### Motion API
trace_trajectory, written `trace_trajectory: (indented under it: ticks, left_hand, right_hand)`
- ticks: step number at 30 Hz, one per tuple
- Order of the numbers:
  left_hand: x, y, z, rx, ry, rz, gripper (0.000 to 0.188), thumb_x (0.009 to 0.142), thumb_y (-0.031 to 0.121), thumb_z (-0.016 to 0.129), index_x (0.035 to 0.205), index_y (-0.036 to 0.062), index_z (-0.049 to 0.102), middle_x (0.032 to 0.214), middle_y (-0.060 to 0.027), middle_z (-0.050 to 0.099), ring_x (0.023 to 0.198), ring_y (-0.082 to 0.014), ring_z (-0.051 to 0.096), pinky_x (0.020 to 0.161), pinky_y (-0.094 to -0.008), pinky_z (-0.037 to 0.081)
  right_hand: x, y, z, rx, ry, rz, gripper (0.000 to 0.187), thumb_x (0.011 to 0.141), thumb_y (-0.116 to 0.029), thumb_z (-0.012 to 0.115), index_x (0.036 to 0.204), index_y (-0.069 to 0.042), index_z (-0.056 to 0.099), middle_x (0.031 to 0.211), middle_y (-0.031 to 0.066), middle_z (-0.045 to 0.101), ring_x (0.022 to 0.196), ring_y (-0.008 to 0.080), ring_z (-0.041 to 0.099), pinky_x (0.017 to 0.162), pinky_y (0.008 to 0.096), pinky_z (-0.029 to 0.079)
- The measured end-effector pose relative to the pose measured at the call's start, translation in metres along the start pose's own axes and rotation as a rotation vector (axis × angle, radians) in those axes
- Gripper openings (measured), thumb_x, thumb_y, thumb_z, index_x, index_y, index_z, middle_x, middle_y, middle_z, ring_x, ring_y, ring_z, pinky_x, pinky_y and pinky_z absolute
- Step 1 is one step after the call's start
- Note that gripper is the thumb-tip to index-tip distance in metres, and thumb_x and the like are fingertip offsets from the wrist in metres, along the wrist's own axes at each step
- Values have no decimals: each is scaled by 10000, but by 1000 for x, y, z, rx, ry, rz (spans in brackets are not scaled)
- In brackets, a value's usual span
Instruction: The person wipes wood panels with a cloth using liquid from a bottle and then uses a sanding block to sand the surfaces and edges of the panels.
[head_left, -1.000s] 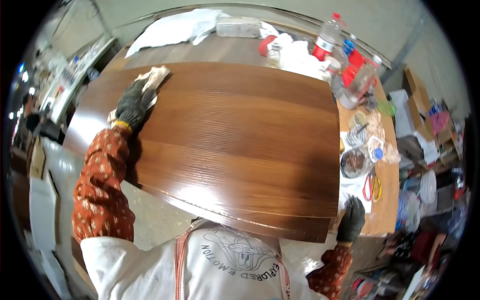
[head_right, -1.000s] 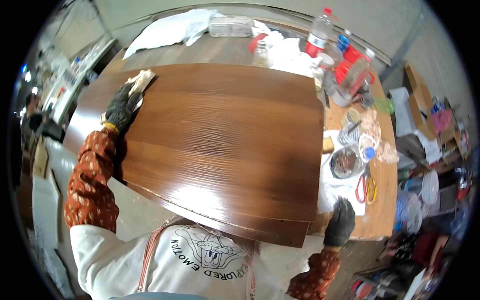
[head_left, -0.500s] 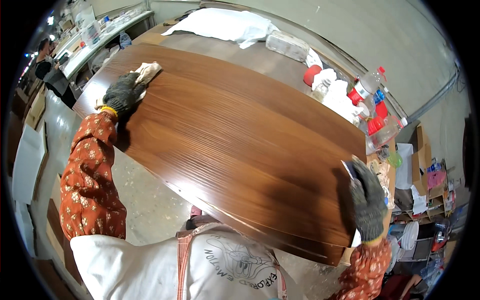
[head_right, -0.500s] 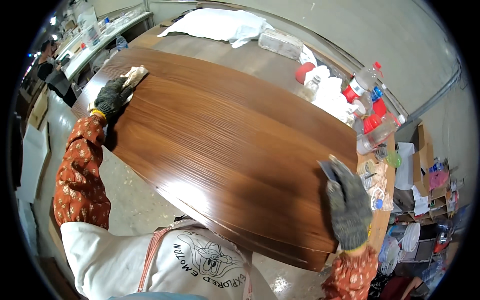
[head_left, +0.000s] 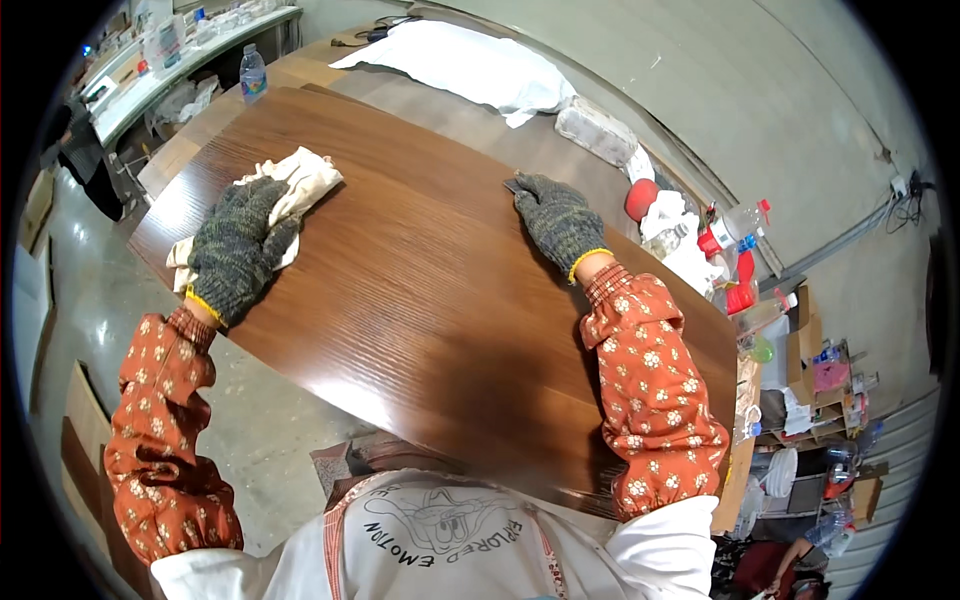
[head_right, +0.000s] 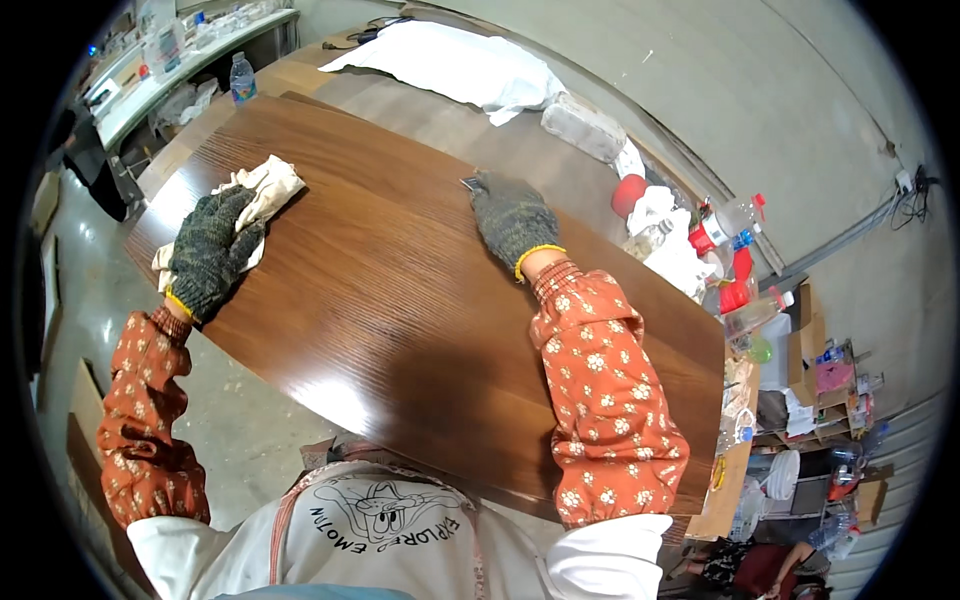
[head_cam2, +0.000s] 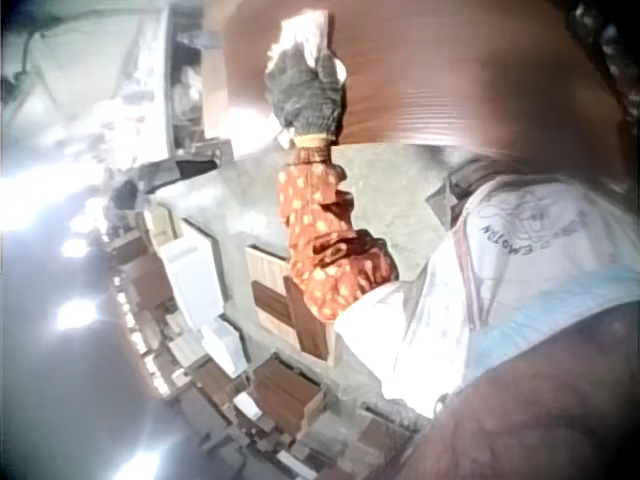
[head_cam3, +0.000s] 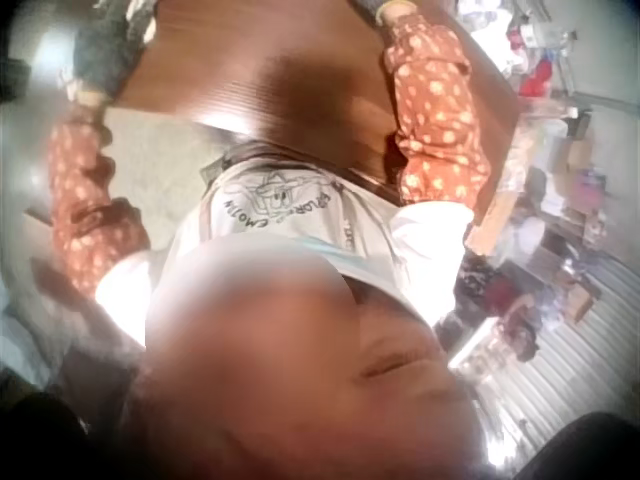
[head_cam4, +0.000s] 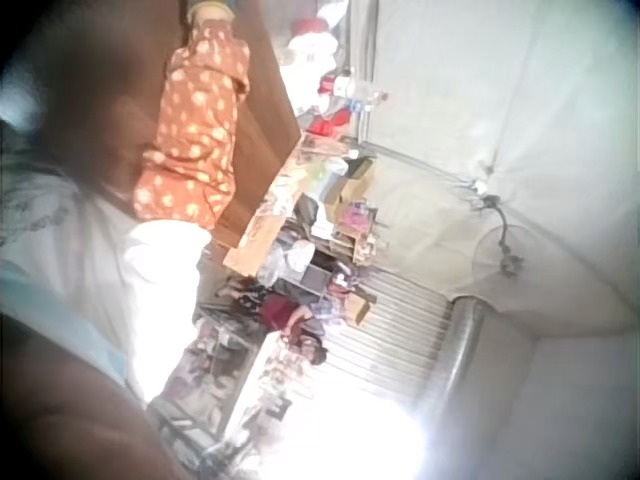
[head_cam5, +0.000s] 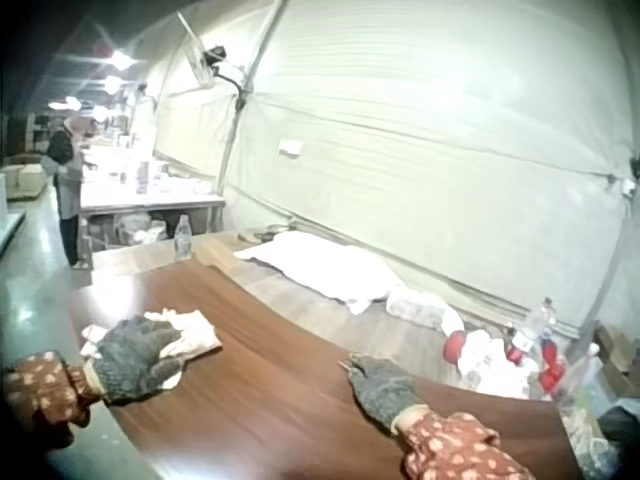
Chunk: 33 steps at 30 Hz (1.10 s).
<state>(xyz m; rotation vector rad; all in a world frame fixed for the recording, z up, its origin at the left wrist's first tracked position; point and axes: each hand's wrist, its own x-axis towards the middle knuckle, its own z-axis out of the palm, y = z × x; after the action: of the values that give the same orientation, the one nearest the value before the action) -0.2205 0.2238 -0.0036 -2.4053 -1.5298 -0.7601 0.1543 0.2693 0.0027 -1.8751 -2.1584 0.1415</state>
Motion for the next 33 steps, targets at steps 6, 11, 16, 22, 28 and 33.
trace_trajectory:
  ticks: [6,11,16,22,28,33]
  left_hand:
    - [-11,12,1,-43,51,19,393,810,182,652,1169,52,562,1172,-174,569,1089,-373,507,956,-451,384]
    - [-16,16,7,-79,64,76,406,824,156,643,1206,52,552,1207,-177,560,1114,-378,502,984,-452,365]
    - [-17,18,8,-38,56,59,422,824,232,656,1197,62,556,1201,-165,559,1126,-368,499,982,-477,357]
    - [-16,14,11,-65,40,39,426,830,237,653,1207,68,553,1217,-167,553,1137,-372,496,997,-470,353]
    - [-16,14,6,-22,65,77,420,828,226,654,1204,68,554,1211,-164,558,1130,-365,504,996,-463,357]
    - [-20,13,4,-56,65,61,417,822,222,659,1195,64,560,1204,-158,563,1114,-355,517,989,-455,367]
  right_hand:
    - [14,10,5,-43,69,-56,385,925,-345,391,1122,-91,602,1093,189,609,1004,366,569,879,463,435]
    - [-1,1,-1,-152,65,-41,385,920,-335,393,1094,-74,615,1070,196,614,999,371,565,885,462,431]
    - [8,5,5,-162,104,-70,357,914,-306,405,1051,-58,622,1030,187,626,958,385,576,860,458,443]
    - [6,-2,6,-208,103,-82,352,921,-293,407,990,-27,626,940,214,632,885,391,592,820,480,452]
    - [16,7,10,-271,222,-236,346,932,-273,403,914,-14,633,831,216,634,797,397,600,743,485,460]
    - [-20,-32,23,-185,275,-373,295,921,-265,439,953,-45,633,781,186,629,728,357,606,668,460,480]
